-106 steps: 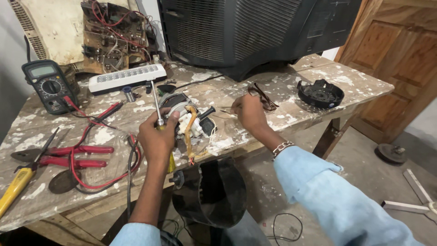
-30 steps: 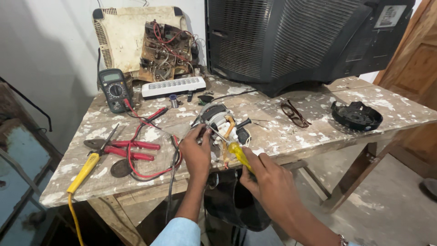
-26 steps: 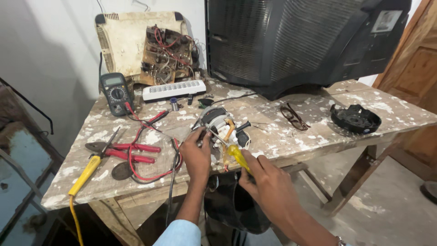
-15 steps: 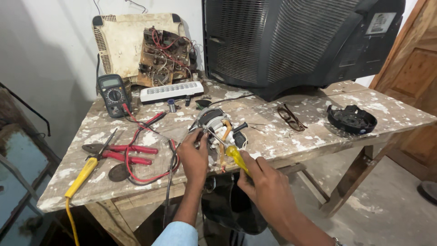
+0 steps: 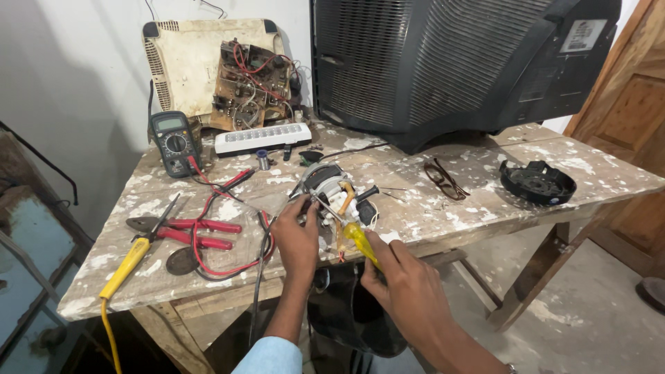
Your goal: The person disassembles a small electric motor using a screwdriver and pliers. They remove screws, separate the housing, and extract the rotor from the stator assembly.
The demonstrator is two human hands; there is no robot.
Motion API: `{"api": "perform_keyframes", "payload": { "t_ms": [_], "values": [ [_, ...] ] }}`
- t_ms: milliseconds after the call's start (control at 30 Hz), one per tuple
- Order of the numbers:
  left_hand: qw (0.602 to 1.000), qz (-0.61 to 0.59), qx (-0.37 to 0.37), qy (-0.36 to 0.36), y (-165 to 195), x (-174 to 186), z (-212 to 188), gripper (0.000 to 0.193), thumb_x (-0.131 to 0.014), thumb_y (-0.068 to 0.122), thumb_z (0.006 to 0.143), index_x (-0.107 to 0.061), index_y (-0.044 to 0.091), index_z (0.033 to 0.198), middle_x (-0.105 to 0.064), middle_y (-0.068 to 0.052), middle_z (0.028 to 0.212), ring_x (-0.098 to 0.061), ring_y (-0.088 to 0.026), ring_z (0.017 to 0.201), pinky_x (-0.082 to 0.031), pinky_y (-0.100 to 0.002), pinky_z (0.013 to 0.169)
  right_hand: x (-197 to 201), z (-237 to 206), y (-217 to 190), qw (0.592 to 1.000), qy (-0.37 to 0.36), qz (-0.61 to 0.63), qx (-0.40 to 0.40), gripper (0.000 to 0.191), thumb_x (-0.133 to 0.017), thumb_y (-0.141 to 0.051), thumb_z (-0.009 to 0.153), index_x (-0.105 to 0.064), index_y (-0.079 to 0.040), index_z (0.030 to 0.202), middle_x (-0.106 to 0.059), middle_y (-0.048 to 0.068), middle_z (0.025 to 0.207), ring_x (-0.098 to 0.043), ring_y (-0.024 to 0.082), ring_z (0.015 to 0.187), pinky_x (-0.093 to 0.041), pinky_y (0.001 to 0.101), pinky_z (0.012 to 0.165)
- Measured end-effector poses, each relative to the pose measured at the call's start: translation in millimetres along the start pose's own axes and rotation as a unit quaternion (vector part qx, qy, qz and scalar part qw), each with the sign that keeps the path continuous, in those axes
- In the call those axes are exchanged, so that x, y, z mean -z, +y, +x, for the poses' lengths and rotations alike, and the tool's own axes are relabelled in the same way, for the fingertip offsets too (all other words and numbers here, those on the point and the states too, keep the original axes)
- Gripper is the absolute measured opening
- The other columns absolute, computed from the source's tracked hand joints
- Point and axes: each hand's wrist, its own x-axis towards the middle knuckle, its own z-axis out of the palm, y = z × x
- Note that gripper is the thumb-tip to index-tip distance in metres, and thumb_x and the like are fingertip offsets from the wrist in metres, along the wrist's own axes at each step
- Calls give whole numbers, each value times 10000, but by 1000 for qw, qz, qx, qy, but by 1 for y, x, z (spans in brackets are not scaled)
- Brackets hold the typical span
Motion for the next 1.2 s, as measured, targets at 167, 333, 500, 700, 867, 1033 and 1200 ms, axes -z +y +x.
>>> {"api": "perform_keyframes", "payload": {
  "t_ms": [167, 333, 500, 700, 867, 1033, 1200],
  "values": [
    [1000, -5, 7, -6, -1, 0, 0, 261, -744, 120, 876, -751, -6, 1104, -746, -214, 984, -739, -332, 839, -558, -397, 759, -2, -1, 1, 1000, 1, 4, -13, 516, -763, -160, 819, -637, -93, 1314, -652, 151, 848, -688, 360, 645, -549, 472, 573],
    [999, -17, 32, -22, -8, -3, 2, 262, -731, 112, 876, -749, -6, 1110, -748, -202, 1005, -731, -335, 821, -550, -386, 733, -8, -3, 6, 997, 45, 41, -36, 494, -756, -166, 816, -633, -53, 1281, -669, 189, 939, -689, 410, 740, -550, 489, 619],
    [999, -20, -36, -3, -17, -7, 2, 266, -763, 73, 854, -744, -46, 1092, -742, -212, 1019, -724, -339, 913, -542, -376, 824, -19, -10, 0, 999, -1, 9, -43, 474, -713, -207, 883, -592, -56, 1315, -639, 218, 997, -681, 438, 757, -553, 506, 645],
    [998, -34, 12, -48, -23, -9, 6, 243, -727, 42, 868, -727, -40, 1097, -733, -185, 1034, -715, -320, 803, -540, -370, 732, -25, -15, -10, 999, -29, 6, -40, 446, -647, -204, 947, -536, -57, 1353, -597, 216, 1009, -673, 436, 867, -538, 514, 716],
    [997, -35, -30, -57, -28, -6, 7, 212, -718, 20, 871, -727, -46, 1073, -729, -178, 1055, -723, -299, 846, -549, -356, 731, -22, -18, -13, 998, -21, -49, 39, 528, -605, -74, 882, -490, -8, 1393, -553, 225, 1044, -616, 424, 975, -511, 498, 816],
    [996, -49, -23, -68, -29, -7, 8, 213, -714, 11, 868, -726, -48, 1072, -725, -167, 1083, -732, -278, 835, -567, -339, 699, -19, -20, -10, 988, -45, -123, 85, 688, -553, 40, 790, -434, 15, 1466, -521, 192, 1031, -566, 363, 1004, -486, 456, 896],
    [995, -70, -1, -76, -28, -7, 8, 207, -705, 3, 881, -717, -55, 1080, -729, -163, 1092, -753, -266, 837, -580, -327, 711, -20, -22, -9, 976, -28, -171, 129, 704, -553, 44, 764, -426, 63, 1457, -533, 217, 1019, -573, 363, 954, -505, 438, 856]
  ]
}}
